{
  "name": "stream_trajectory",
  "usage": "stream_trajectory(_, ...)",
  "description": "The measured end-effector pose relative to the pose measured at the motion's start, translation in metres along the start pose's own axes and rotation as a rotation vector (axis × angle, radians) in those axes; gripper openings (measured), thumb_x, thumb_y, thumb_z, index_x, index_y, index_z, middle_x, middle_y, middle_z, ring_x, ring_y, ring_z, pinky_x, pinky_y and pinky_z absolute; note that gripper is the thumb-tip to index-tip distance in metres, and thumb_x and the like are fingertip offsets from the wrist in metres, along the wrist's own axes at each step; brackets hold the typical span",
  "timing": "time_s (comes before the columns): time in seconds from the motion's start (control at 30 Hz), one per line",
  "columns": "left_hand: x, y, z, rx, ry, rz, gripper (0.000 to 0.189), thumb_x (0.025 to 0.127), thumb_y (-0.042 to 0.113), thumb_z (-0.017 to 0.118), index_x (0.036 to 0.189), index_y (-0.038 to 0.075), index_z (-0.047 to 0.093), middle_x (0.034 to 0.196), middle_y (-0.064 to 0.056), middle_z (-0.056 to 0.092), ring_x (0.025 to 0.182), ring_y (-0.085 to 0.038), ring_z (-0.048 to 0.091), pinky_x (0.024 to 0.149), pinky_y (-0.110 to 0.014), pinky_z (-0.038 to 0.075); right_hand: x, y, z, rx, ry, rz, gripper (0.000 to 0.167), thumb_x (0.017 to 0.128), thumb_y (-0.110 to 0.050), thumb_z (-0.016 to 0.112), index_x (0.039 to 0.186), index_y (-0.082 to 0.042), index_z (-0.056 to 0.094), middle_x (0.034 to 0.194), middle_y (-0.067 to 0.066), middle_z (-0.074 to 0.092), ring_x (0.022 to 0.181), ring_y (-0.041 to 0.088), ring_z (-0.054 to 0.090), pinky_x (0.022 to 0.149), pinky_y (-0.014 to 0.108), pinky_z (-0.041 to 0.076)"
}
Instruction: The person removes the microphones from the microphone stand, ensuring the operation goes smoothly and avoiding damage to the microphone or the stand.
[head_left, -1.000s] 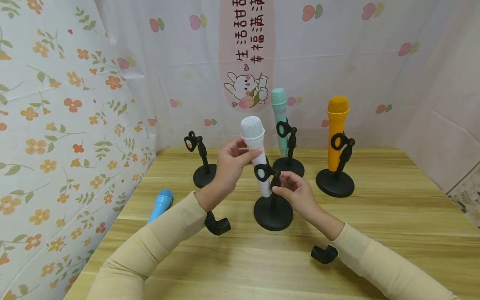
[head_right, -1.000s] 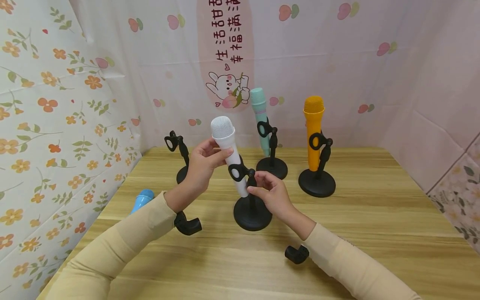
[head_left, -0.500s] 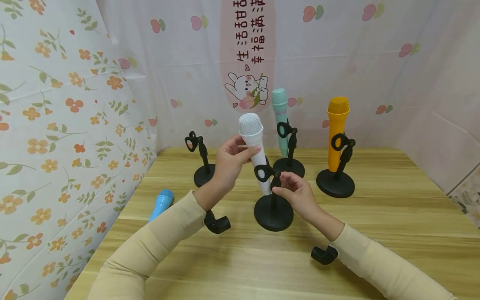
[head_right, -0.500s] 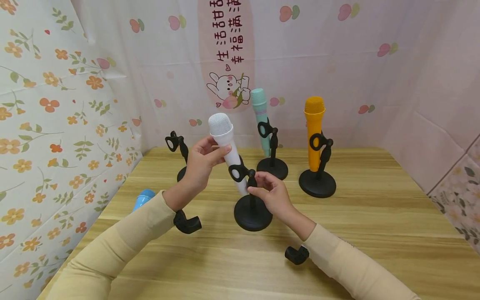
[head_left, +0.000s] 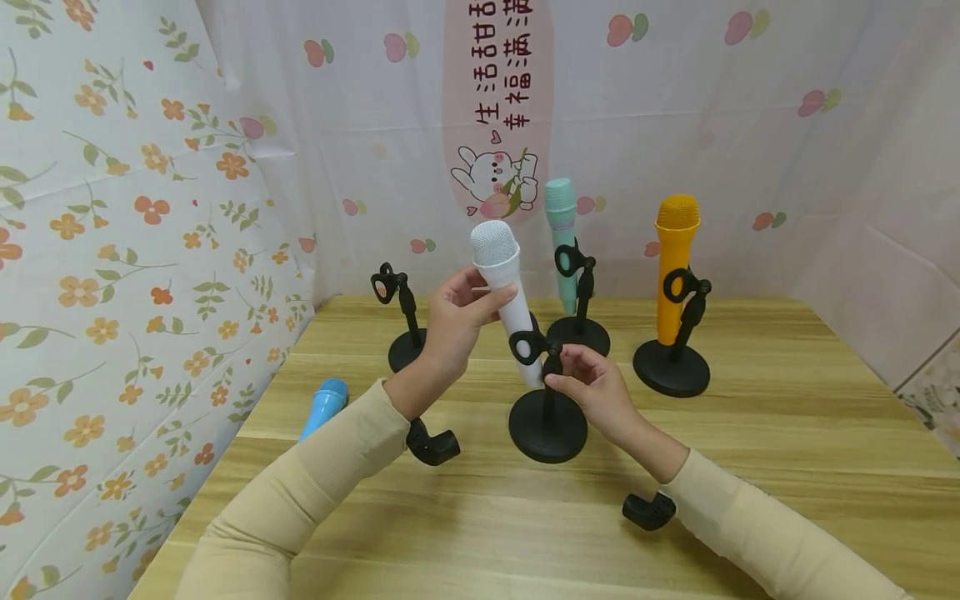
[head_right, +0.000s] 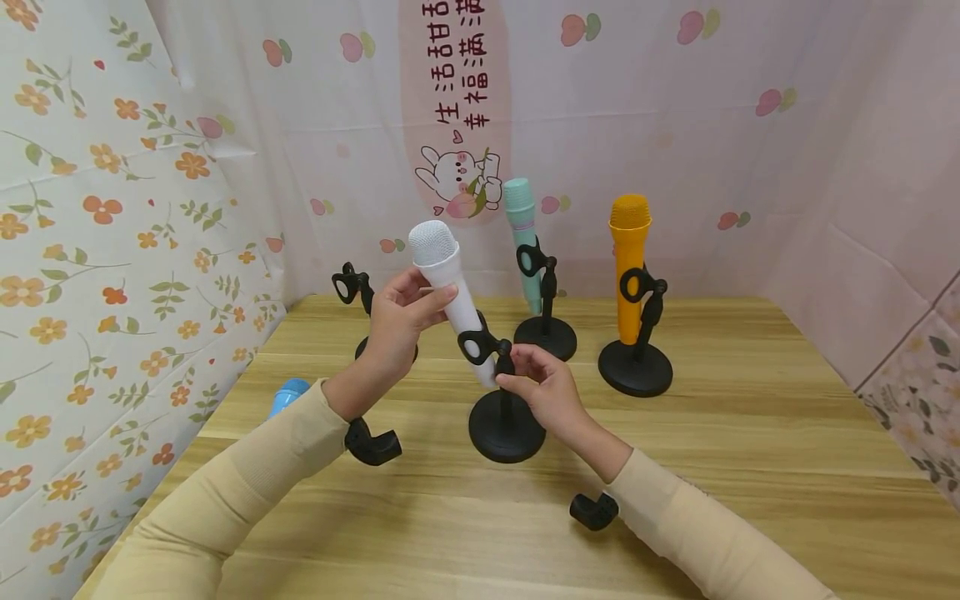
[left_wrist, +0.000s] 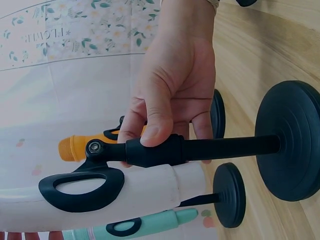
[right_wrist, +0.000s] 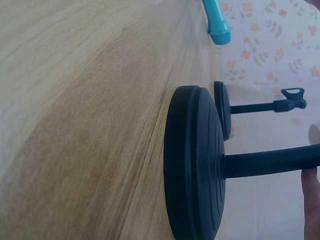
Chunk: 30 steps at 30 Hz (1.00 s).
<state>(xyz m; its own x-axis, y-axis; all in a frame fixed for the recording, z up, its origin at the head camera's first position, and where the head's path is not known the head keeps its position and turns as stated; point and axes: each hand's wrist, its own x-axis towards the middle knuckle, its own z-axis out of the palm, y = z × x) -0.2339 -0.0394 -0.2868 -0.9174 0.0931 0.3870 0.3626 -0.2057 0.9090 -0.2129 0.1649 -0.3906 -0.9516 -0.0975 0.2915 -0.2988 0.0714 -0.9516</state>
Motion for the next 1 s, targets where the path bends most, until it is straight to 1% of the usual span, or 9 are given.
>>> stream_trajectory(0.17,-0.0005,0.0012,-0.0006,-0.003,0.001,-0.005,0.037,0.089,0.008,0.071,0.123,0.001,0.061,0.113,-0.013,0.063,0.099,-0.026,0.061,0.085,-0.040,0.055,-0.0005,0.0000,0.0004,-0.006,0.002,-0.001,0.034,0.086,0.000,0.072,0.116,0.007,0.058,0.099,0.005,0.059,0.092,0.016,0.051,0.083,0.017,0.047)
stream_trajectory(0.4,0.0000,0.0036,-0.0007,-0.003,0.004,-0.008,0.037,0.089,0.008,0.071,0.124,0.001,0.060,0.114,-0.013,0.063,0.099,-0.026,0.061,0.085,-0.040,0.055,-0.0002,-0.0004,0.0005,-0.008,0.001,-0.019,0.032,0.086,0.000,0.073,0.115,0.007,0.059,0.097,0.006,0.059,0.090,0.016,0.051,0.080,0.018,0.048)
stream_trajectory(0.73,0.0015,0.0072,-0.0008,0.001,0.014,-0.011,0.037,0.089,0.008,0.071,0.124,0.001,0.061,0.114,-0.013,0.064,0.099,-0.025,0.061,0.085,-0.040,0.055,0.0006,0.0007,0.0007,0.001,0.001,-0.008,0.034,0.086,0.000,0.073,0.116,0.007,0.058,0.100,0.005,0.059,0.093,0.016,0.052,0.084,0.018,0.048)
stream_trajectory(1.0,0.0030,0.0085,-0.0015,-0.007,0.020,-0.006,0.037,0.089,0.009,0.072,0.123,0.001,0.061,0.114,-0.013,0.064,0.099,-0.025,0.061,0.084,-0.041,0.055,0.0001,0.0016,0.0004,0.000,0.003,-0.004,0.033,0.086,0.001,0.073,0.115,0.007,0.058,0.097,0.003,0.059,0.092,0.015,0.052,0.083,0.017,0.048)
